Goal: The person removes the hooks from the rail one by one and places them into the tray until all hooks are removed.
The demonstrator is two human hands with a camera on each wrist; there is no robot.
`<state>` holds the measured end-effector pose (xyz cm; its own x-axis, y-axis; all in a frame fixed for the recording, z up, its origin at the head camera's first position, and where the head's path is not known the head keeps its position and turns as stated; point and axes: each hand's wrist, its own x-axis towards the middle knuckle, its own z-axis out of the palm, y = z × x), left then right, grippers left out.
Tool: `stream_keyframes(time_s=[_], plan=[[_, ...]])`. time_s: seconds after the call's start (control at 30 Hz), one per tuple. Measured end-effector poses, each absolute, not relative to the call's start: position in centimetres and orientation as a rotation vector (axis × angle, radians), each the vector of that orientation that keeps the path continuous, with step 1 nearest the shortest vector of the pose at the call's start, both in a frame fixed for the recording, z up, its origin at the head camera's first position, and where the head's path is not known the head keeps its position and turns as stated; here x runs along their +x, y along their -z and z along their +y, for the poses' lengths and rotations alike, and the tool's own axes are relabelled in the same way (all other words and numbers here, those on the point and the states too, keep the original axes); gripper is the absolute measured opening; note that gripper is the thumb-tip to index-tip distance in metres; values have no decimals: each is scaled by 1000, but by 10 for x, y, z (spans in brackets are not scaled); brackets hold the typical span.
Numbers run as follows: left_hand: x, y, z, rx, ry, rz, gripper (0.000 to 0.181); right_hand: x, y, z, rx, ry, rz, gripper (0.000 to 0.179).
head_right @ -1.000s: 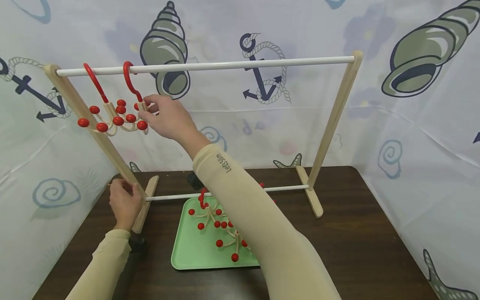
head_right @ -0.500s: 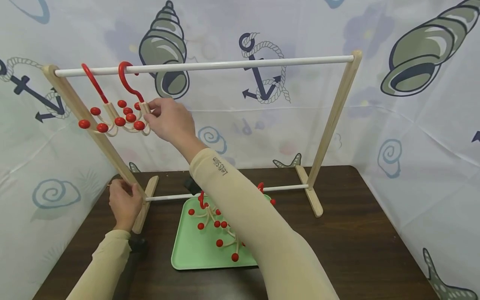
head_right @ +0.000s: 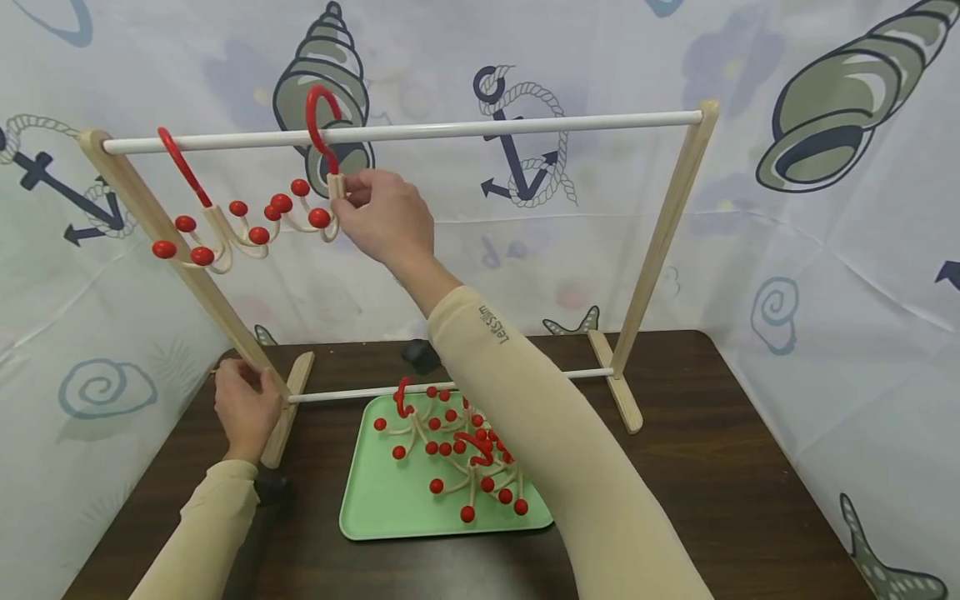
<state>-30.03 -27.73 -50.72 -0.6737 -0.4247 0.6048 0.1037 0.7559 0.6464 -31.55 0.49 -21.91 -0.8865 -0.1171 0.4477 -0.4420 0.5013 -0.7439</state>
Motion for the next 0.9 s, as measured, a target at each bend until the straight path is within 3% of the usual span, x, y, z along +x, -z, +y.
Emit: stream_keyframes(time_s=[0.37, 0.7, 0.9], plan=[[-298, 506, -278, 250, 850, -2171, 25, -277, 242, 40, 302, -1557, -2266, 25], [-299, 510, -275, 268, 858, -2194, 26, -286, 224, 59, 464, -1432, -2188, 25], [-301, 507, -276, 246, 847, -2162, 24, -267, 222, 60, 600, -1493, -2119, 23]])
